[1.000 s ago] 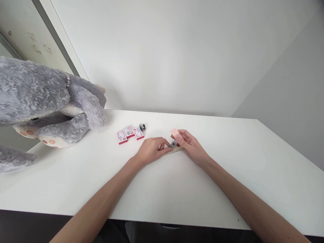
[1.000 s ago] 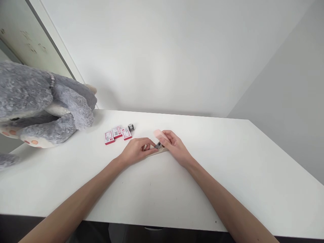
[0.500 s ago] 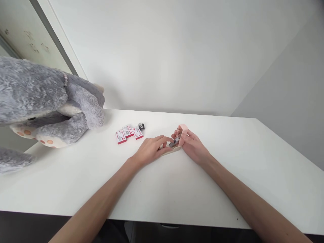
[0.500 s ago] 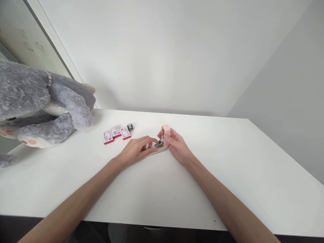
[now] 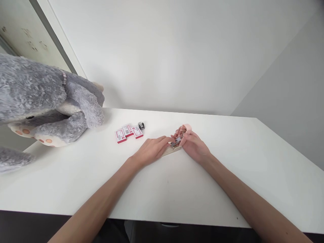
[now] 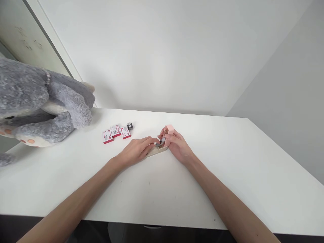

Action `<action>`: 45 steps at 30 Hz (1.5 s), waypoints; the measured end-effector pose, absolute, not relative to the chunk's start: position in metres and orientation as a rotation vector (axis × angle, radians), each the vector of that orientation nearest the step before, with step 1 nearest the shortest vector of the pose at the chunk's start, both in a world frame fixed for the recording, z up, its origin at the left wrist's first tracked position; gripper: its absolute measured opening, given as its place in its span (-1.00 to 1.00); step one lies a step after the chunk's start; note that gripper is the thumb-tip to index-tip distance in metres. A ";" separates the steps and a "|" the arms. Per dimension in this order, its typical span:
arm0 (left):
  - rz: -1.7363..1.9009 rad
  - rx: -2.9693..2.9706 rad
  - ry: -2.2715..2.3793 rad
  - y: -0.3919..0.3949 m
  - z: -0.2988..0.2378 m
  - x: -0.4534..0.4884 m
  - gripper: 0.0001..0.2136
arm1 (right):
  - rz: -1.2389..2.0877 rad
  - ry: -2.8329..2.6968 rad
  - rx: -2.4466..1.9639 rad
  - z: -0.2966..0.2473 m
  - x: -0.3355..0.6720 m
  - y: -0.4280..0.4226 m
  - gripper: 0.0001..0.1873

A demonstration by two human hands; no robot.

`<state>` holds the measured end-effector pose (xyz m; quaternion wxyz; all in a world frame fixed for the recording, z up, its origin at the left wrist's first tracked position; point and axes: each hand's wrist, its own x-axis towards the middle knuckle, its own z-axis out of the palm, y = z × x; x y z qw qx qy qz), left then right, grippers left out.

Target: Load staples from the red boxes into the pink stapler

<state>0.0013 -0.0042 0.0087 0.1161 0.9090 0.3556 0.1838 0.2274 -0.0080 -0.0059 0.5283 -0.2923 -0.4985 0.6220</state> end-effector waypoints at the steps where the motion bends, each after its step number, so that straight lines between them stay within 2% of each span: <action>1: 0.533 2.656 1.045 -0.005 0.009 0.002 -0.67 | 1.478 -1.202 -0.713 -0.005 0.227 -0.009 -0.82; 5: 0.543 2.621 1.038 -0.008 0.013 0.005 -0.69 | 1.460 -1.265 -0.764 -0.002 0.227 -0.011 -0.72; 12: 0.481 2.560 1.041 -0.013 0.017 0.009 -0.73 | 1.540 -1.286 -0.719 -0.001 0.226 -0.013 -0.75; 19: 0.518 2.439 0.958 -0.014 0.022 0.010 -0.76 | 1.567 -1.323 -0.667 -0.003 0.227 -0.014 -0.65; 26: 0.713 2.146 0.917 -0.013 0.017 0.013 -0.80 | 1.577 -1.316 -0.679 -0.004 0.227 -0.013 -0.75; 36: 1.137 1.459 0.863 -0.001 0.017 0.013 -0.63 | 1.445 -1.271 -0.748 -0.002 0.229 -0.012 -0.68; 45: 1.149 1.141 0.858 0.009 0.013 0.006 -0.59 | 1.205 -1.292 -0.861 0.000 0.246 -0.003 -0.69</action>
